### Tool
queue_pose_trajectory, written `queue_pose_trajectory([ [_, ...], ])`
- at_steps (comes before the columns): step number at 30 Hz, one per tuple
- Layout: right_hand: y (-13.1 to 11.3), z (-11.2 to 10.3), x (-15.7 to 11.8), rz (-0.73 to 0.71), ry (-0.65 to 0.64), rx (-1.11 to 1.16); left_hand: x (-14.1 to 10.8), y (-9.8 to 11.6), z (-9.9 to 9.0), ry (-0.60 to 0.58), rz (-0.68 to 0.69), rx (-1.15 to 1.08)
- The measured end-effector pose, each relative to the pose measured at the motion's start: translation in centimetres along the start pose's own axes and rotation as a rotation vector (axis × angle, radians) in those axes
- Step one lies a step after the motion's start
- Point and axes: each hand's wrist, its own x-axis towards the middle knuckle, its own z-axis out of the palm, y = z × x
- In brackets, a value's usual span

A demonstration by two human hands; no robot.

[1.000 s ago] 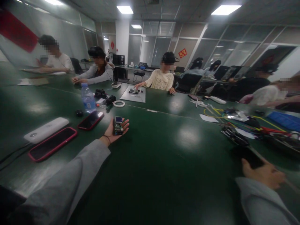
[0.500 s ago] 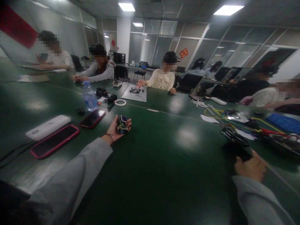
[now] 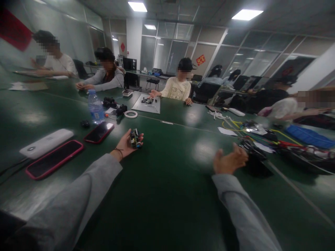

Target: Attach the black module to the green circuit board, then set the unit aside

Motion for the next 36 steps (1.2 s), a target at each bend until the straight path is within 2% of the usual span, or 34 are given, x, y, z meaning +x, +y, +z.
queue_pose_trajectory([
  [3, -11.8, 0.0, -3.2, -0.22, -0.169, 0.225, 0.1, 0.0, 0.0, 0.012, -0.004, 0.025],
  [6, -22.6, -0.9, -6.8, -0.321, -0.355, 0.399, -0.1, 0.0, 0.1, 0.017, -0.008, 0.041],
  [8, -27.8, -1.2, -8.6, -0.386, -0.474, 0.479, -0.3, 0.0, 0.1, 0.027, -0.01, 0.053],
  [11, -31.9, -0.5, -10.0, -0.466, -0.585, 0.556, -0.5, 0.1, 0.2, 0.063, 0.009, 0.055],
  [14, -32.7, 1.1, -10.1, -0.446, -0.625, 0.581, -0.5, 0.3, 0.4, 0.047, 0.033, 0.023],
  [20, -30.8, 3.9, -9.6, -0.251, -0.59, 0.756, -0.8, 0.5, 0.7, -0.083, -0.021, 0.035],
  [23, -29.9, 5.1, -9.4, -0.059, -0.591, 0.839, -1.1, 0.6, 0.7, -0.146, 0.02, 0.057],
  [27, -29.1, 6.3, -9.0, 0.264, -0.652, 0.996, -1.4, 0.6, 0.8, -0.147, 0.047, 0.087],
  [29, -28.8, 6.4, -8.6, 0.448, -0.698, 1.129, -1.4, 0.5, 0.9, -0.134, 0.044, 0.105],
  [32, -27.6, 5.7, -7.6, 0.736, -0.846, 1.312, -1.4, 0.5, 0.9, -0.115, 0.029, 0.13],
  [34, -25.4, 4.8, -6.4, 0.84, -0.933, 1.355, -1.3, 0.5, 0.8, -0.093, 0.019, 0.139],
  [36, -21.6, 3.8, -4.9, 0.88, -0.953, 1.319, -1.1, 0.6, 0.5, -0.075, 0.016, 0.148],
])
